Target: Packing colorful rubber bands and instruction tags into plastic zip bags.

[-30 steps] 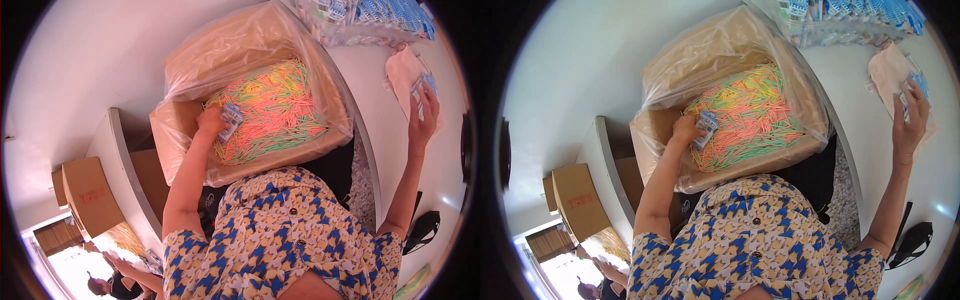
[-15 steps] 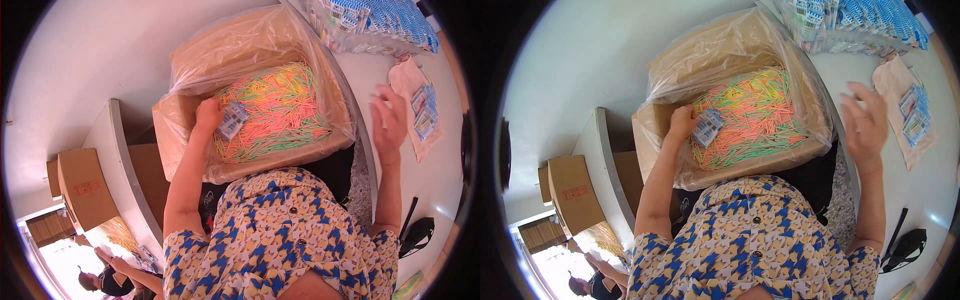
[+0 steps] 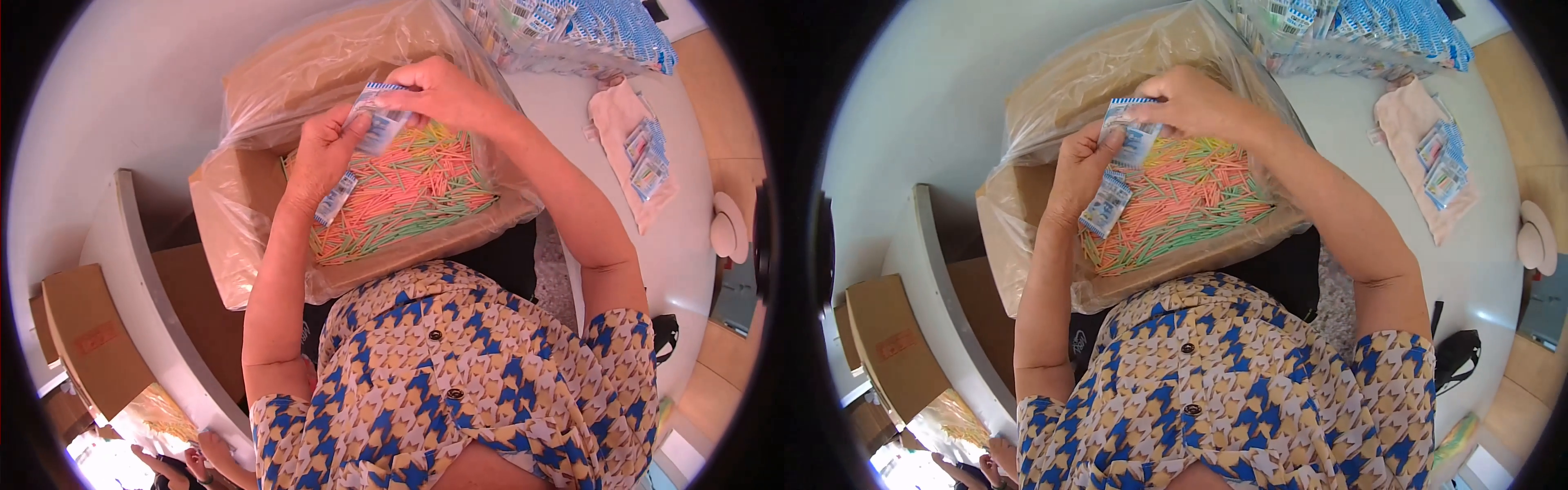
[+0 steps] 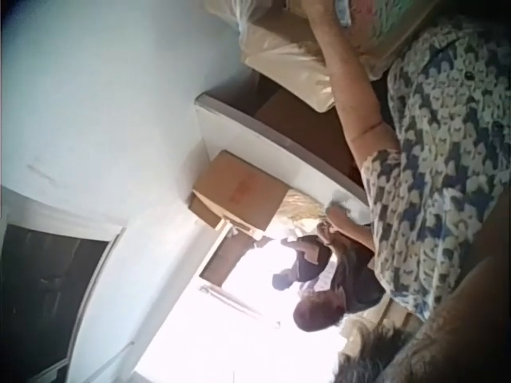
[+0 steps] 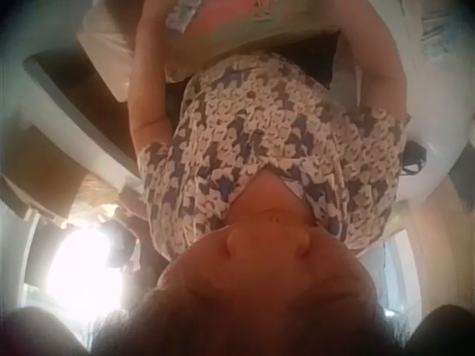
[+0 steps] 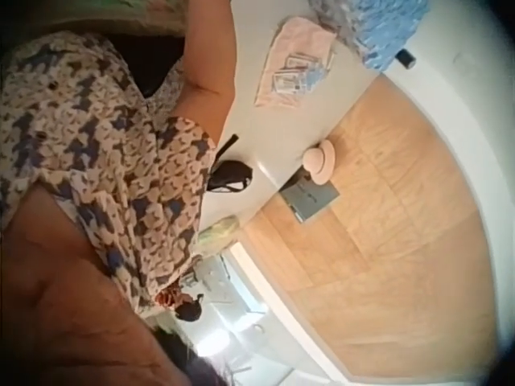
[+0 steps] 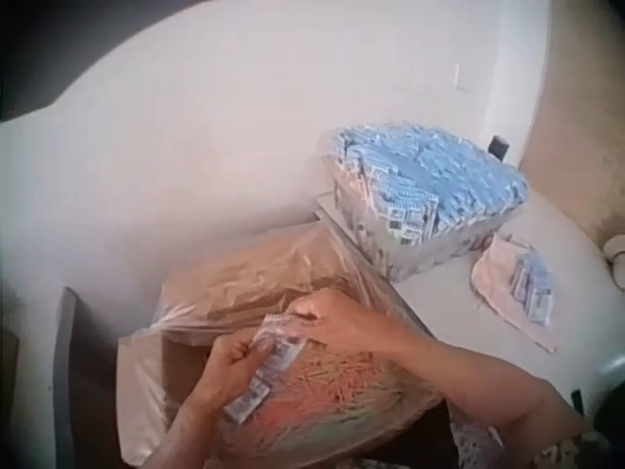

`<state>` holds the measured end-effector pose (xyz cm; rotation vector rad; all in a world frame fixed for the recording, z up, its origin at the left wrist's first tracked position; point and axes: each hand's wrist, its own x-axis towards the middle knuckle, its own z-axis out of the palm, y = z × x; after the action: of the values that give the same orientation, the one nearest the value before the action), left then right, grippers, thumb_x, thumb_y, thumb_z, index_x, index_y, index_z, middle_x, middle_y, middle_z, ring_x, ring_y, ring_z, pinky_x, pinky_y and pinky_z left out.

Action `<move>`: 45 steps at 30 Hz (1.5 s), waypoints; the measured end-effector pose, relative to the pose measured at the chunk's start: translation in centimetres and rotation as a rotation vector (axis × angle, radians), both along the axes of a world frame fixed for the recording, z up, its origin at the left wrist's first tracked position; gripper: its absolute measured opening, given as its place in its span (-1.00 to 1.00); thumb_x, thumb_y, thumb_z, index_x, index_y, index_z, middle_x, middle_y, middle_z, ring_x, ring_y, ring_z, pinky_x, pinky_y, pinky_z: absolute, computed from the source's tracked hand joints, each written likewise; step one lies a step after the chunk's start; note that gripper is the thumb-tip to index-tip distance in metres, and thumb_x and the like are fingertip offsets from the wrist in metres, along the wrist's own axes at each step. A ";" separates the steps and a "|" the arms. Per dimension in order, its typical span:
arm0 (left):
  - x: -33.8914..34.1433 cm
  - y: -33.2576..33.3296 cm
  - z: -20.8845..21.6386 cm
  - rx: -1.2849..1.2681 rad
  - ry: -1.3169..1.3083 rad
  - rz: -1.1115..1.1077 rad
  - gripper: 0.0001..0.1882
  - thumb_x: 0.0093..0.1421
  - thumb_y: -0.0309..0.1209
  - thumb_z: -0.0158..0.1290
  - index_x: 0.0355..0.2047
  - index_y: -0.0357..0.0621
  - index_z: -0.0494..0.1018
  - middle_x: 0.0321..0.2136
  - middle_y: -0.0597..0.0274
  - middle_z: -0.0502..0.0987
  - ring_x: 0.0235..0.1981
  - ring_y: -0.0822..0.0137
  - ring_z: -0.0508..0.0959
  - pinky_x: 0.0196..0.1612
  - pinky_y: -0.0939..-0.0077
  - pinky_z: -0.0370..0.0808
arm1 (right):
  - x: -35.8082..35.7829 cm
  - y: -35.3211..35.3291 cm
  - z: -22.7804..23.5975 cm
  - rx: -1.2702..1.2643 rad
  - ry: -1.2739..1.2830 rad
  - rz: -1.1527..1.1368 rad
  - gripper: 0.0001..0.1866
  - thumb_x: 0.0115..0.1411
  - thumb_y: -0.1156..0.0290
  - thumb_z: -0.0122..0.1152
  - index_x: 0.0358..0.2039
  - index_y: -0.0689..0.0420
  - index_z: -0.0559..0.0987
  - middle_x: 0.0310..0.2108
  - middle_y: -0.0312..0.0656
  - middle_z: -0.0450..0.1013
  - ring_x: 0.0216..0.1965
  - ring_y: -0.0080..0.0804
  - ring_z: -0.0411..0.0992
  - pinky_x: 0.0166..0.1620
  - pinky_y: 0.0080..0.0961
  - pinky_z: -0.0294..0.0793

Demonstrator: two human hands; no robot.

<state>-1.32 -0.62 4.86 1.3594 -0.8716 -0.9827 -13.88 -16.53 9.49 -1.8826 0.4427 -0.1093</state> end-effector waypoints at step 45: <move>0.6 -0.6 -2.8 -0.182 0.383 0.433 -0.83 0.18 -0.56 0.02 -0.22 -0.29 0.50 -0.37 0.31 0.57 -0.41 0.58 0.50 -0.30 0.64 0.46 | -11.7 0.6 -8.4 -0.984 0.537 0.724 -0.83 -0.08 0.41 0.21 -0.45 0.22 0.55 -0.34 -0.06 0.46 -0.25 -0.12 0.47 -0.19 -0.31 0.48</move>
<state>-0.73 -1.18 2.09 1.0929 -0.3468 -0.7671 -25.53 -15.95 1.05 -2.9345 -0.0036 0.8143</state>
